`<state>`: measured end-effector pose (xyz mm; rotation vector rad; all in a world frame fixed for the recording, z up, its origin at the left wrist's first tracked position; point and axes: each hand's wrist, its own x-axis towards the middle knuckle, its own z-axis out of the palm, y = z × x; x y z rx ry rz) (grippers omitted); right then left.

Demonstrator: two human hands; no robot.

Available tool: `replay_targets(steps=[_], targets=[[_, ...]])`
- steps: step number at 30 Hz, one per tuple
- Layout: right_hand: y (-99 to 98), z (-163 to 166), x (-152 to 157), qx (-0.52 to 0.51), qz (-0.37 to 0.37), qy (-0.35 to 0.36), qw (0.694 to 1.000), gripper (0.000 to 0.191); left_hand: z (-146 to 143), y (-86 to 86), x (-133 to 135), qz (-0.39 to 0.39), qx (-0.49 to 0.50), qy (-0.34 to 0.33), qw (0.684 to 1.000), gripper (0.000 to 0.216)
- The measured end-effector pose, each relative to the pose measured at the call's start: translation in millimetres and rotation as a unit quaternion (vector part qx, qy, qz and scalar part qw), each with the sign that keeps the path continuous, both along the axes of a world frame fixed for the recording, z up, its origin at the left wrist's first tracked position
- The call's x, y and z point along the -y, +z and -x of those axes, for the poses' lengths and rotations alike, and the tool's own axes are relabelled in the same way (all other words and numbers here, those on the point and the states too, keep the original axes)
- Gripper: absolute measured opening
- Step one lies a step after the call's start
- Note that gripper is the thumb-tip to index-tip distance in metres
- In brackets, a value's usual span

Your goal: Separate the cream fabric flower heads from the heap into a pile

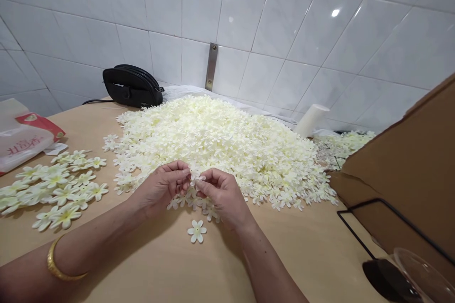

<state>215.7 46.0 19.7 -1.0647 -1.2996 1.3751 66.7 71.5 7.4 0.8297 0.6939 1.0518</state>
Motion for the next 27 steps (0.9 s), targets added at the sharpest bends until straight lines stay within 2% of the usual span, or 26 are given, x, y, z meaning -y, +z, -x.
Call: replay_targets(steps=[4,9,16,20,24,27], targets=[[-1.5,-1.5,-0.5,0.015,-0.017,-0.023,0.999,0.019,1.0,2.9,-1.5,0.024,0.017,0.02,0.999,0.012],[-2.0,-0.5,0.6,0.023,-0.031,-0.037,0.999,0.024,1.2,4.6,-1.2,0.038,0.028,0.004,0.999,0.012],[-1.7,-1.6,-0.8,-0.016,-0.029,-0.059,0.998,0.029,-0.1,6.4,1.3,0.003,-0.004,-0.019,1.0,0.014],[-1.4,-3.0,-1.7,-0.039,-0.026,-0.05,0.998,0.026,0.8,8.8,1.9,-0.045,-0.06,0.009,0.997,0.015],[-0.6,-5.0,-2.2,0.015,-0.054,-0.056,0.997,0.023,3.9,11.9,2.0,-0.114,-0.135,0.077,0.981,0.015],[1.7,-6.1,-1.7,0.061,-0.084,-0.086,0.991,0.022,6.2,13.1,1.2,-0.127,-0.173,0.107,0.971,0.016]])
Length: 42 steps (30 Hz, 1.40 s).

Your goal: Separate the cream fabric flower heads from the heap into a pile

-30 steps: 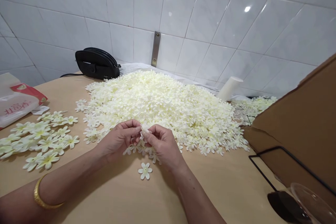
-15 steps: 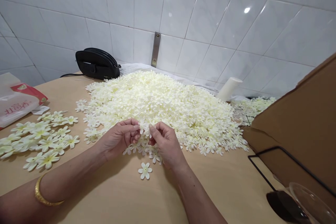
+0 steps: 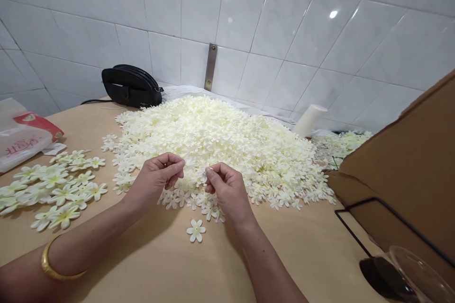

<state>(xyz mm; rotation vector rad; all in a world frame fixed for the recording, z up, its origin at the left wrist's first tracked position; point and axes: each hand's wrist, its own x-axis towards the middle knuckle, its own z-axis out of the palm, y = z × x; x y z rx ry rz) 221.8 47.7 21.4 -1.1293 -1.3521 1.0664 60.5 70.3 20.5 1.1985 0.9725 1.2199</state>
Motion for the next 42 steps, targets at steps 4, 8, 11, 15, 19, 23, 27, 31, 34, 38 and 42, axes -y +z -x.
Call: replay_targets(steps=[4,8,11,15,19,23,27,31,34,38,42], targets=[[4.7,-1.7,1.6,0.084,-0.067,-0.091,0.99,0.021,1.4,-1.1,-2.2,-0.003,-0.027,0.023,0.999,0.017],[7.2,-6.8,0.3,0.151,-0.105,-0.152,0.971,0.023,1.9,-3.0,-4.3,0.002,-0.037,0.031,0.999,0.02],[3.1,-13.3,-5.3,0.206,-0.126,-0.18,0.953,0.024,1.8,-3.9,-4.9,-0.002,-0.049,0.032,0.998,0.021],[-6.8,-20.3,-12.8,0.325,-0.153,-0.221,0.907,0.012,-0.1,-4.4,-3.6,0.003,-0.054,0.009,0.998,0.021],[-6.3,-16.7,-9.9,0.323,-0.182,-0.247,0.895,0.014,-2.7,-2.9,1.5,-0.008,-0.062,-0.02,0.998,0.021],[4.7,-3.0,0.7,0.258,-0.182,-0.153,0.937,0.02,-4.7,-0.4,6.3,-0.042,-0.08,-0.017,0.996,0.02],[10.5,8.2,8.1,0.207,-0.112,-0.037,0.971,0.017,-6.4,0.8,9.1,-0.066,-0.087,-0.024,0.994,0.018],[8.7,11.0,9.8,0.139,-0.033,-0.01,0.99,0.021,-8.5,0.0,11.3,-0.074,-0.095,-0.048,0.991,0.017],[6.7,9.8,9.3,0.119,-0.032,-0.012,0.992,0.022,-9.7,-1.2,12.1,-0.074,-0.095,-0.061,0.991,0.017],[5.3,8.3,8.2,0.108,-0.037,-0.017,0.993,0.023,-9.9,-1.7,10.7,-0.046,-0.078,-0.08,0.993,0.018],[4.2,8.1,7.2,0.094,-0.035,-0.022,0.995,0.027,-9.4,-3.1,8.3,0.026,-0.026,-0.127,0.991,0.02]])
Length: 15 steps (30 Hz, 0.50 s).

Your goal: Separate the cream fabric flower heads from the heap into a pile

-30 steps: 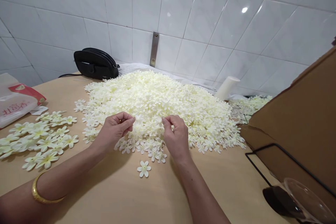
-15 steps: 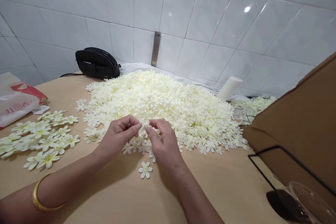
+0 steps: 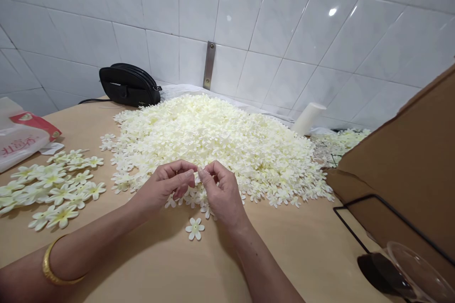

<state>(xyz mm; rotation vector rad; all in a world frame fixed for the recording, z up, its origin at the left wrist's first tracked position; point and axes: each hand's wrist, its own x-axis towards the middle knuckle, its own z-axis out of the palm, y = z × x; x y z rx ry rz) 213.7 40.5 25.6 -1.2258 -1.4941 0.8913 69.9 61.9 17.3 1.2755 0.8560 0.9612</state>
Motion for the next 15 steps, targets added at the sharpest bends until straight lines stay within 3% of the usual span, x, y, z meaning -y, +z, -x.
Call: replay_targets(steps=[4,12,15], targets=[[-1.1,0.2,-0.1,0.0,0.002,0.014,1.0,0.028,0.1,-3.5,-1.4,0.039,0.06,-0.045,0.996,0.02],[0.7,1.8,1.3,-0.001,0.006,0.029,1.0,0.031,-0.4,-5.2,-3.9,0.104,0.128,-0.059,0.985,0.019],[0.4,1.9,1.1,0.027,-0.008,0.023,0.999,0.029,0.7,-3.6,-4.5,0.07,0.109,-0.032,0.991,0.016]])
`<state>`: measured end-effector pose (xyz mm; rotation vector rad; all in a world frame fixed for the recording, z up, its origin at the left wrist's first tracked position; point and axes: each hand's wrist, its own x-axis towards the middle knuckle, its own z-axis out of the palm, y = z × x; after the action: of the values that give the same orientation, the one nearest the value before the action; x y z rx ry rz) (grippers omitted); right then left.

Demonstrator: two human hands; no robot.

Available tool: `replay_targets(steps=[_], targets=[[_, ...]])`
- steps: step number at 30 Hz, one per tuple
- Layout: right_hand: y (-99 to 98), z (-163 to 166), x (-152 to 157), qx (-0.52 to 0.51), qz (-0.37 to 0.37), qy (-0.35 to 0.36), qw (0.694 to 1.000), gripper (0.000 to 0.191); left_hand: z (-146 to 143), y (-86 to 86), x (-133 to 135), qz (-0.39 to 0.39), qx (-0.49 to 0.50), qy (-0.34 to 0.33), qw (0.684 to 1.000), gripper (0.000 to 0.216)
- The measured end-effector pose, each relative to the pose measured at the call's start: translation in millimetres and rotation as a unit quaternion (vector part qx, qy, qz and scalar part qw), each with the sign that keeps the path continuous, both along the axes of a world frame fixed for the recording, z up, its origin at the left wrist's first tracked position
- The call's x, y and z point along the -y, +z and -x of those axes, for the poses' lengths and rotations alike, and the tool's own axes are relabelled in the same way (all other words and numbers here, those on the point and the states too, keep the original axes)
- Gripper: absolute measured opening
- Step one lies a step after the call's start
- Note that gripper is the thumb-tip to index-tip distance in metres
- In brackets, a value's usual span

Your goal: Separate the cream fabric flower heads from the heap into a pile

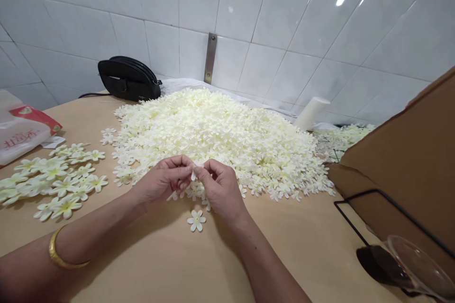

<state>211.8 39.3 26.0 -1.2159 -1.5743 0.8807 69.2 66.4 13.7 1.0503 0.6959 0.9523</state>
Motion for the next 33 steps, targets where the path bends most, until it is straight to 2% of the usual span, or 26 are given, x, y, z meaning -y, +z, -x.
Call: replay_targets(steps=[2,5,8,11,15,19,22,24,29,33], targets=[[-0.1,-0.5,-0.2,0.02,-0.026,-0.023,0.999,0.026,1.7,1.2,-1.6,-0.05,-0.052,0.063,0.995,0.015],[-0.3,-2.5,-0.8,0.043,-0.067,-0.072,0.994,0.021,4.9,1.0,-6.3,-0.126,-0.158,0.168,0.965,0.012],[-0.6,-5.4,-1.9,0.065,-0.086,-0.1,0.989,0.018,7.5,-3.7,-11.7,-0.174,-0.255,0.21,0.928,0.008],[-1.3,-7.9,-3.5,0.086,-0.108,-0.107,0.985,0.017,9.2,-10.2,-15.4,-0.225,-0.324,0.218,0.893,0.012],[-2.7,-9.8,-3.6,0.097,-0.132,-0.114,0.98,0.016,10.3,-14.0,-16.1,-0.305,-0.342,0.24,0.856,0.018],[-3.9,-9.3,12.9,0.162,-0.119,-0.077,0.977,0.018,9.6,-12.6,-12.7,-0.352,-0.337,0.238,0.84,0.012],[-10.2,-6.6,38.8,0.237,-0.116,-0.017,0.964,0.018,8.0,-11.3,-9.1,-0.38,-0.33,0.231,0.832,0.015],[-18.8,-3.1,56.7,0.26,-0.096,-0.002,0.961,0.018,6.9,-10.6,-6.6,-0.4,-0.327,0.223,0.826,0.016],[-40.3,8.9,76.9,0.304,-0.087,-0.033,0.948,0.014,5.2,-11.0,-1.8,-0.444,-0.333,0.206,0.806,0.015],[-43.6,9.0,73.8,0.31,-0.096,-0.05,0.944,0.014,2.9,-12.5,0.6,-0.467,-0.357,0.186,0.787,0.015]])
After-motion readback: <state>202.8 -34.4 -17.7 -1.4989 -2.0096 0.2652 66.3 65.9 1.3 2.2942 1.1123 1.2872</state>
